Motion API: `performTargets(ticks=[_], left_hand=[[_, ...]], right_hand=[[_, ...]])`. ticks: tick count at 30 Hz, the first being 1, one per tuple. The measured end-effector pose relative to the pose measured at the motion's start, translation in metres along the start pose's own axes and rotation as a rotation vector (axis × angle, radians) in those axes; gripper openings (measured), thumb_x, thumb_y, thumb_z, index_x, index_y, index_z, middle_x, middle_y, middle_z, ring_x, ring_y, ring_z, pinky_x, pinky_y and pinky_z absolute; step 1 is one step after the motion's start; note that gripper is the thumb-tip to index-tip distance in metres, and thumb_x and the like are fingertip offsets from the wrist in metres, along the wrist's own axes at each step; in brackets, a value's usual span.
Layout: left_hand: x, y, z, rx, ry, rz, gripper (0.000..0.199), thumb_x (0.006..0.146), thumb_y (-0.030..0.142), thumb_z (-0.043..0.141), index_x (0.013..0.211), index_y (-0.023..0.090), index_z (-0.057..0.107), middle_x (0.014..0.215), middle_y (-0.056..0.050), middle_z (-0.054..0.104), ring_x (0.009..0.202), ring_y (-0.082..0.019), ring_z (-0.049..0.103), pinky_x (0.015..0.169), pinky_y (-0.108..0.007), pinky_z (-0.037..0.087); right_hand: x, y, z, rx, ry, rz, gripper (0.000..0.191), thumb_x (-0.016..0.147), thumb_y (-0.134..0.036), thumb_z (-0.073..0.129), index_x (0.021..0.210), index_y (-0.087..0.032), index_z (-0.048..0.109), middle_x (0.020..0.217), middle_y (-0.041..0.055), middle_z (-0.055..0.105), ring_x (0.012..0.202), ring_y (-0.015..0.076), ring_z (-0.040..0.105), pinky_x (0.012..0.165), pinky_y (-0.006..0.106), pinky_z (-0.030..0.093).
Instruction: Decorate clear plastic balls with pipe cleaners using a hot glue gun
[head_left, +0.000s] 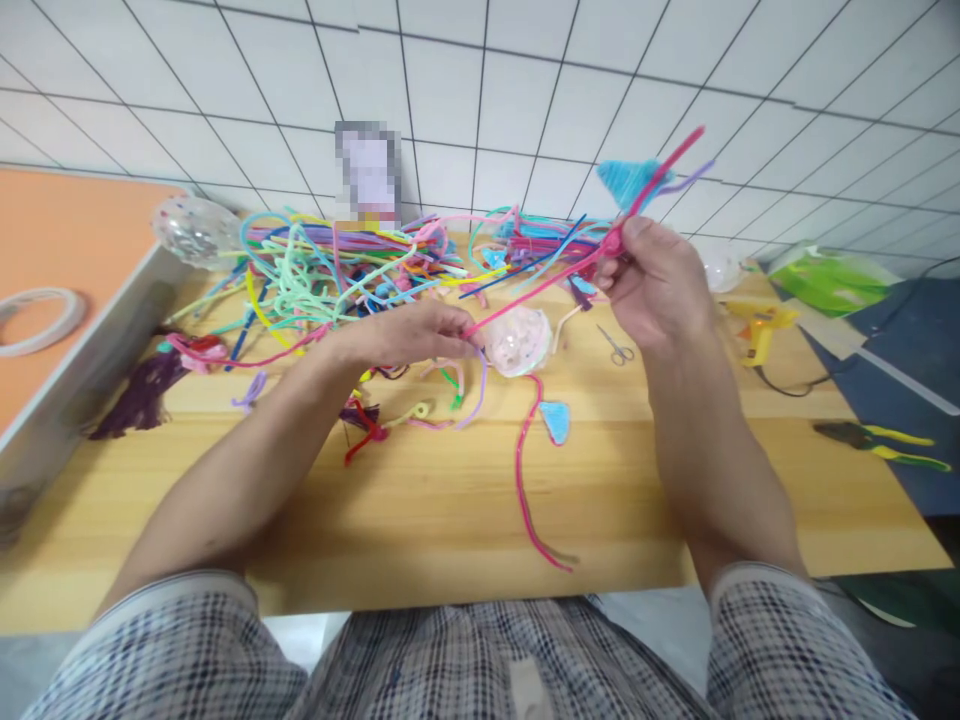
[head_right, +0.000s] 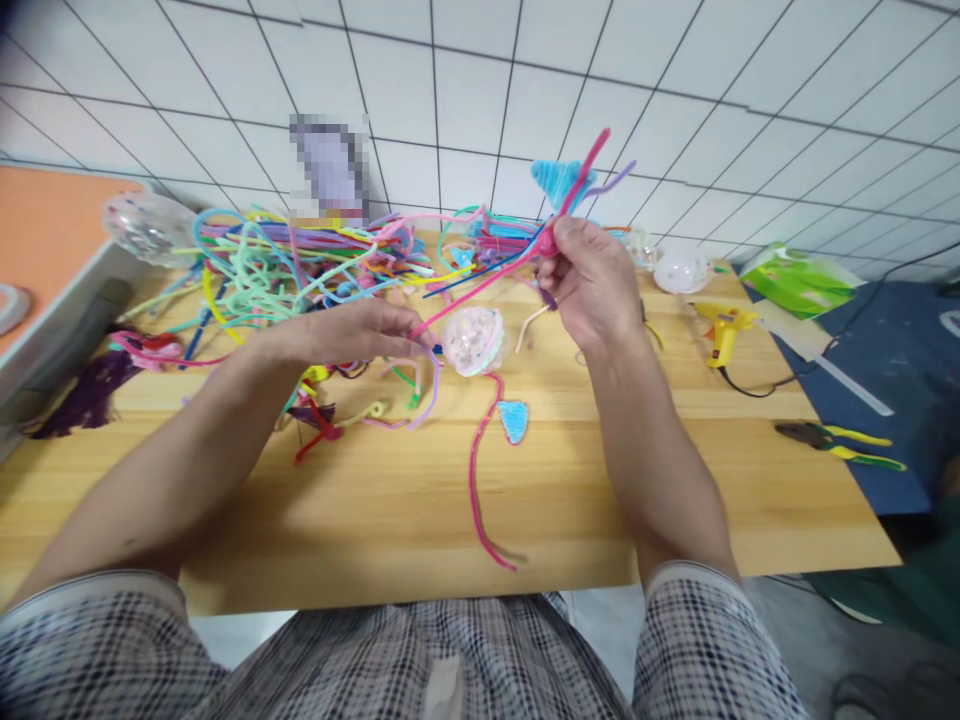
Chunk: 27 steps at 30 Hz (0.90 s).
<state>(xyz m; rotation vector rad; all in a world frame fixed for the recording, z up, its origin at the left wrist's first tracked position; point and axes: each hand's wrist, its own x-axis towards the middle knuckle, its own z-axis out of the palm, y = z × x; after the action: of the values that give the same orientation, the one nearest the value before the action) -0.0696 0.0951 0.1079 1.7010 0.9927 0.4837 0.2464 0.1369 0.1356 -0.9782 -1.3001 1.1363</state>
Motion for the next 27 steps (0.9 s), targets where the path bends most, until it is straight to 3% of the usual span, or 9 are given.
performTargets(ticks=[6, 11, 15, 18, 20, 23, 25, 27], left_hand=[[-0.005, -0.028, -0.005, 0.008, 0.027, 0.035, 0.042, 0.089, 0.063, 0.081, 0.09, 0.021, 0.089, 0.093, -0.008, 0.084, 0.086, -0.022, 0.076, 0.077, -0.026, 0.057], [-0.009, -0.036, -0.007, 0.058, 0.043, 0.108, 0.059, 0.1, 0.074, 0.067, 0.086, 0.019, 0.083, 0.089, -0.01, 0.081, 0.076, -0.019, 0.066, 0.073, -0.028, 0.053], [-0.01, -0.047, -0.016, 0.096, 0.201, 0.036, 0.063, 0.098, 0.079, 0.06, 0.078, 0.02, 0.071, 0.07, -0.003, 0.063, 0.063, -0.016, 0.052, 0.063, -0.029, 0.044], [-0.008, -0.057, -0.022, 0.133, 0.374, -0.055, 0.053, 0.096, 0.072, 0.064, 0.088, 0.021, 0.069, 0.073, -0.002, 0.062, 0.062, -0.017, 0.053, 0.059, -0.029, 0.04], [-0.008, -0.06, -0.023, 0.129, 0.458, -0.026, 0.051, 0.09, 0.067, 0.074, 0.11, 0.02, 0.073, 0.09, -0.005, 0.072, 0.078, -0.021, 0.066, 0.067, -0.029, 0.05], [-0.008, -0.055, -0.018, 0.132, 0.593, 0.083, 0.075, 0.088, 0.064, 0.082, 0.147, 0.021, 0.065, 0.133, -0.012, 0.078, 0.122, -0.03, 0.074, 0.097, -0.039, 0.063], [-0.004, -0.048, -0.014, 0.232, 0.679, 0.15, 0.071, 0.094, 0.061, 0.079, 0.152, 0.022, 0.064, 0.149, -0.014, 0.073, 0.137, -0.033, 0.07, 0.114, -0.046, 0.06], [0.006, -0.04, -0.01, 0.368, 0.708, 0.212, 0.06, 0.101, 0.053, 0.077, 0.152, 0.023, 0.065, 0.154, -0.015, 0.07, 0.142, -0.034, 0.068, 0.123, -0.049, 0.056]], right_hand=[[0.005, 0.002, 0.002, -0.098, 0.124, -0.199, 0.046, 0.092, -0.055, 0.094, 0.083, -0.031, 0.057, 0.076, -0.0009, 0.063, 0.071, 0.0187, 0.057, 0.067, 0.039, 0.049], [0.019, 0.014, -0.007, -0.253, 0.214, -0.135, 0.041, 0.093, -0.057, 0.089, 0.082, -0.035, 0.056, 0.073, 0.001, 0.061, 0.078, 0.0244, 0.062, 0.07, 0.043, 0.053], [0.045, 0.018, -0.04, -0.277, 0.411, -0.149, 0.036, 0.095, -0.056, 0.083, 0.083, -0.036, 0.056, 0.077, 0.0012, 0.066, 0.075, 0.0224, 0.058, 0.064, 0.041, 0.053], [0.055, 0.017, -0.056, -0.22, 0.442, -0.111, 0.028, 0.098, -0.05, 0.08, 0.087, -0.036, 0.059, 0.085, 0.0015, 0.074, 0.077, 0.0204, 0.059, 0.064, 0.038, 0.054], [0.053, 0.019, -0.056, -0.189, 0.407, -0.057, 0.024, 0.098, -0.046, 0.08, 0.088, -0.036, 0.061, 0.087, 0.0013, 0.076, 0.079, 0.0203, 0.063, 0.066, 0.038, 0.056], [0.045, 0.023, -0.04, -0.148, 0.367, -0.002, 0.022, 0.096, -0.042, 0.08, 0.087, -0.032, 0.062, 0.085, 0.0003, 0.074, 0.074, 0.0192, 0.065, 0.064, 0.036, 0.056], [0.039, 0.023, -0.026, -0.142, 0.339, 0.001, 0.023, 0.096, -0.04, 0.08, 0.084, -0.031, 0.062, 0.082, -0.0009, 0.073, 0.069, 0.0176, 0.063, 0.059, 0.033, 0.055], [0.035, 0.02, -0.014, -0.139, 0.283, -0.022, 0.026, 0.096, -0.04, 0.082, 0.081, -0.032, 0.062, 0.08, -0.0016, 0.072, 0.067, 0.0164, 0.061, 0.057, 0.032, 0.054]])
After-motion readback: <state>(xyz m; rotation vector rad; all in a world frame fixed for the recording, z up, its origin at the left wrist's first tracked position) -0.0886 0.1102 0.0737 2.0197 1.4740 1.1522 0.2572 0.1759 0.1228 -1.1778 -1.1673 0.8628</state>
